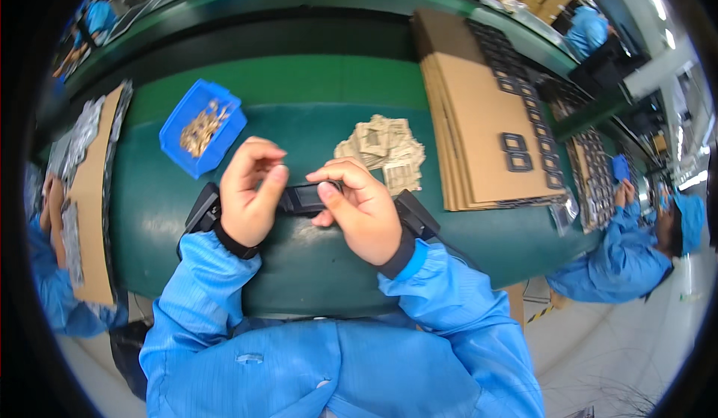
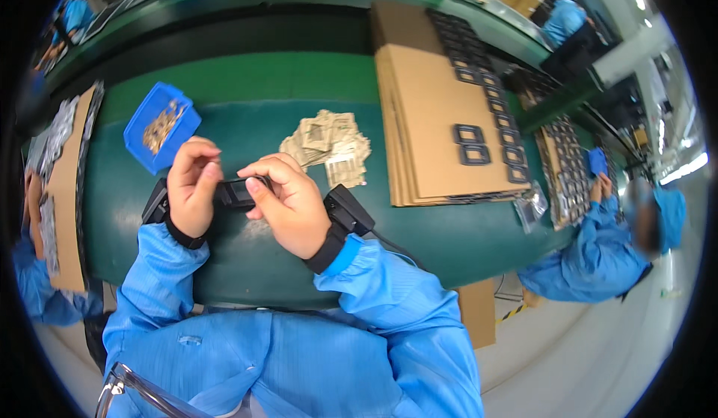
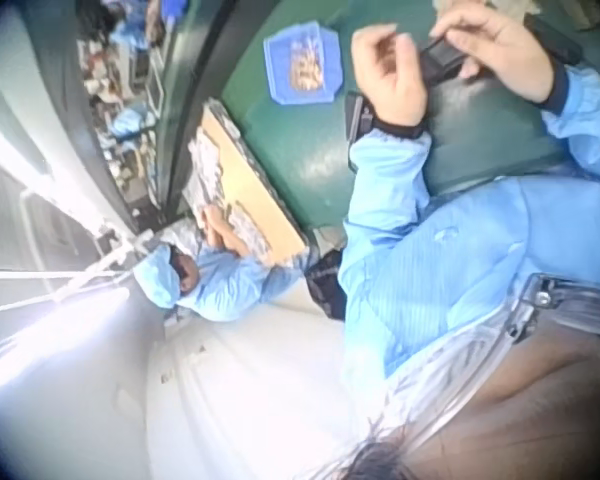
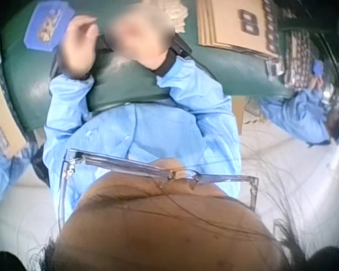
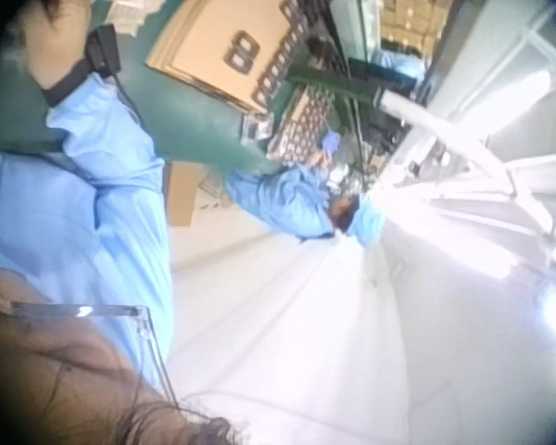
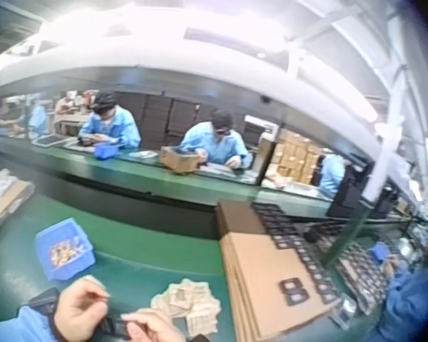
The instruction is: Manually assembling small plastic and metal components into an electronic housing shell on a factory production line.
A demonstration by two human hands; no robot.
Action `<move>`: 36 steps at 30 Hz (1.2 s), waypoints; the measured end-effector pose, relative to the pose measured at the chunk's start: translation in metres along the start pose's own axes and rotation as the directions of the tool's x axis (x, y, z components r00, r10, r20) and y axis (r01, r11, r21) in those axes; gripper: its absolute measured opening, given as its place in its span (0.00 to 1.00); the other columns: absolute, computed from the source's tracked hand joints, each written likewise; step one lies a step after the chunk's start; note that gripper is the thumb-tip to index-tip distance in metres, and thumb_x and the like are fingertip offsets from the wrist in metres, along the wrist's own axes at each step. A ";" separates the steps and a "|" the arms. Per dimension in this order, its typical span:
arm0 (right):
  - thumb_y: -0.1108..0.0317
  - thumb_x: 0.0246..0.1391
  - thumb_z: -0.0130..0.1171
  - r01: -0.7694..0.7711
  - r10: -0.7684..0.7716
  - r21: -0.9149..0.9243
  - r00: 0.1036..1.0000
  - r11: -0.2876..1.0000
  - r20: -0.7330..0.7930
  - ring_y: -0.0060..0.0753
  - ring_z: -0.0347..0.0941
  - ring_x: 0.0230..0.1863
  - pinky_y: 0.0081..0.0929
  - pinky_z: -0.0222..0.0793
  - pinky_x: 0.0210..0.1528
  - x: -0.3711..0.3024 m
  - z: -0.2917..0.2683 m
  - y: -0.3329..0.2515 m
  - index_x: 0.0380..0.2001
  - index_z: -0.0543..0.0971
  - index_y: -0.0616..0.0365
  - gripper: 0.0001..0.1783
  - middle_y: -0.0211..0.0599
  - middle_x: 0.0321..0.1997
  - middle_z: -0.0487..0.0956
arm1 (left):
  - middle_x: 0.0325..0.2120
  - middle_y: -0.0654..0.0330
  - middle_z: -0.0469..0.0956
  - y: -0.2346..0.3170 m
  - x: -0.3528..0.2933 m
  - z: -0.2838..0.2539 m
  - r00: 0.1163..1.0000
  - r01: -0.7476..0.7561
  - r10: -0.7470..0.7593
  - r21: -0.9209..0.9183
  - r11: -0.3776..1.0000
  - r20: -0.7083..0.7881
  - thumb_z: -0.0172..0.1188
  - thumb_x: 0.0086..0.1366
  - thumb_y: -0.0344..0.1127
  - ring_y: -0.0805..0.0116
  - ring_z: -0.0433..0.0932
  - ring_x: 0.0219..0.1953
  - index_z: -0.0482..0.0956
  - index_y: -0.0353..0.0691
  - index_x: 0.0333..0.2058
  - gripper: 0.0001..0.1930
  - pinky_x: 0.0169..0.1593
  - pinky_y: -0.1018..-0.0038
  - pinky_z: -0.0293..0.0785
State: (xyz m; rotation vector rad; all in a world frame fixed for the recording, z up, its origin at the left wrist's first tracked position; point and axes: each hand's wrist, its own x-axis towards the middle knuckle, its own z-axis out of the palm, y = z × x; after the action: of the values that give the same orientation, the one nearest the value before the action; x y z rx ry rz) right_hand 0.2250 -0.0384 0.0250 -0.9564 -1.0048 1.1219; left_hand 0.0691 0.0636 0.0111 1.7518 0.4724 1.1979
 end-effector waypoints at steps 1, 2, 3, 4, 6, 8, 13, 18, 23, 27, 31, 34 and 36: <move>0.75 0.64 0.52 0.103 -0.105 -0.046 0.994 0.994 -0.027 0.21 0.73 0.36 0.20 0.79 0.35 -0.001 -0.003 -0.002 0.46 0.76 0.62 0.09 0.33 0.48 0.67 | 0.38 0.61 0.67 0.000 0.001 -0.001 1.000 0.007 -0.008 -0.014 1.000 -0.014 0.53 0.67 0.28 0.78 0.66 0.30 0.70 0.35 0.42 0.07 0.34 0.82 0.64; 0.79 0.61 0.53 0.140 -0.145 -0.095 0.988 0.986 -0.056 0.20 0.73 0.36 0.19 0.78 0.35 -0.003 -0.008 -0.010 0.45 0.76 0.61 0.10 0.34 0.47 0.70 | 0.38 0.61 0.67 0.001 0.002 0.000 0.999 0.020 -0.021 -0.020 1.000 -0.040 0.51 0.68 0.27 0.78 0.66 0.30 0.70 0.35 0.42 0.06 0.33 0.82 0.64; 0.79 0.61 0.53 0.156 -0.164 -0.110 0.984 0.982 -0.063 0.20 0.73 0.36 0.19 0.78 0.35 -0.009 -0.013 -0.017 0.45 0.76 0.61 0.10 0.34 0.47 0.70 | 0.37 0.63 0.68 -0.001 0.001 0.001 0.995 0.055 -0.059 -0.049 0.997 -0.083 0.52 0.68 0.28 0.79 0.66 0.29 0.70 0.36 0.42 0.06 0.33 0.82 0.64; 0.80 0.60 0.54 0.194 -0.216 -0.137 0.962 0.971 -0.166 0.20 0.73 0.35 0.18 0.78 0.34 -0.019 -0.020 -0.026 0.47 0.76 0.61 0.12 0.33 0.44 0.71 | 0.35 0.65 0.68 -0.006 0.000 0.000 0.992 0.097 -0.104 -0.083 0.992 -0.078 0.53 0.68 0.29 0.80 0.66 0.28 0.71 0.37 0.43 0.06 0.32 0.83 0.63; 0.81 0.57 0.57 0.258 -0.332 -0.235 0.867 0.937 -0.371 0.19 0.74 0.34 0.17 0.77 0.32 -0.043 -0.038 -0.042 0.49 0.74 0.61 0.15 0.32 0.41 0.74 | 0.33 0.66 0.69 -0.010 0.000 0.001 0.989 0.126 -0.135 -0.122 0.984 -0.067 0.54 0.68 0.29 0.81 0.66 0.28 0.71 0.38 0.43 0.07 0.32 0.83 0.63; 0.80 0.56 0.59 0.236 -0.398 -0.341 0.726 0.910 -0.561 0.19 0.74 0.33 0.16 0.75 0.28 -0.065 -0.074 -0.054 0.48 0.72 0.61 0.16 0.33 0.40 0.76 | 0.31 0.68 0.70 -0.007 -0.001 0.003 0.956 0.287 -0.292 -0.167 0.943 -0.008 0.54 0.67 0.26 0.83 0.67 0.29 0.71 0.37 0.42 0.06 0.34 0.83 0.66; 0.75 0.56 0.63 0.035 -0.394 -0.452 0.553 0.892 -0.734 0.20 0.73 0.20 0.15 0.71 0.22 -0.118 -0.193 -0.076 0.40 0.71 0.62 0.12 0.32 0.31 0.76 | 0.29 0.69 0.73 -0.012 -0.001 0.009 0.940 0.342 -0.337 -0.144 0.929 0.056 0.56 0.66 0.26 0.84 0.69 0.27 0.71 0.38 0.41 0.07 0.32 0.84 0.67; 0.73 0.55 0.64 -0.158 -0.355 -0.517 0.558 0.842 -0.750 0.21 0.75 0.20 0.17 0.70 0.20 -0.116 -0.238 -0.088 0.37 0.73 0.62 0.11 0.32 0.30 0.76 | 0.29 0.69 0.72 -0.019 0.000 0.007 0.935 0.355 -0.350 -0.111 0.928 0.058 0.56 0.66 0.26 0.84 0.69 0.27 0.72 0.37 0.40 0.06 0.31 0.84 0.68; 0.68 0.50 0.67 -0.570 -0.466 -0.775 0.627 0.273 -0.625 0.39 0.79 0.29 0.35 0.74 0.29 -0.100 -0.259 -0.093 0.34 0.77 0.61 0.11 0.39 0.31 0.79 | 0.31 0.68 0.72 -0.028 0.000 0.010 0.944 0.331 -0.330 -0.120 0.936 0.022 0.55 0.66 0.26 0.84 0.69 0.27 0.72 0.36 0.42 0.06 0.31 0.84 0.67; 0.66 0.49 0.66 -0.641 -0.537 -0.767 0.647 0.001 -0.541 0.49 0.76 0.42 0.41 0.72 0.43 -0.085 -0.236 -0.105 0.36 0.79 0.58 0.13 0.41 0.40 0.80 | 0.31 0.68 0.71 -0.029 -0.002 0.011 0.952 0.305 -0.307 -0.108 0.946 -0.006 0.56 0.66 0.26 0.85 0.68 0.26 0.71 0.35 0.42 0.07 0.30 0.85 0.68; 0.58 0.52 0.63 -0.136 -0.477 -0.974 0.878 -0.182 -0.033 0.57 0.59 0.67 0.44 0.56 0.67 -0.090 -0.229 -0.094 0.55 0.75 0.58 0.28 0.50 0.65 0.68 | 0.31 0.69 0.71 -0.026 -0.001 0.012 0.942 0.336 -0.336 -0.046 0.941 0.023 0.56 0.65 0.25 0.86 0.68 0.26 0.71 0.35 0.43 0.08 0.30 0.85 0.68; 0.43 0.54 0.58 -0.136 -0.241 -0.961 0.967 -0.242 -0.076 0.57 0.43 0.75 0.51 0.44 0.71 -0.097 -0.227 -0.081 0.67 0.60 0.59 0.45 0.50 0.74 0.52 | 0.30 0.69 0.71 -0.029 -0.001 0.012 0.946 0.325 -0.324 -0.079 0.942 0.027 0.56 0.65 0.25 0.86 0.68 0.26 0.70 0.35 0.43 0.09 0.30 0.85 0.68; 0.36 0.53 0.55 -0.161 -0.157 -0.959 0.980 -0.235 -0.126 0.56 0.39 0.76 0.56 0.40 0.71 -0.095 -0.229 -0.077 0.69 0.55 0.59 0.51 0.49 0.75 0.48 | 0.30 0.69 0.70 -0.028 -0.002 0.011 0.943 0.333 -0.331 -0.096 0.938 0.035 0.56 0.65 0.24 0.86 0.68 0.26 0.68 0.36 0.47 0.12 0.29 0.85 0.68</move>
State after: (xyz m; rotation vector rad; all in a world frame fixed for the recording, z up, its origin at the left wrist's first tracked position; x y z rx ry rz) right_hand 0.4505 -0.1670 0.0236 -2.3610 -1.7390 -0.2573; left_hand 0.0828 0.0713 -0.0147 1.5230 0.6567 0.9470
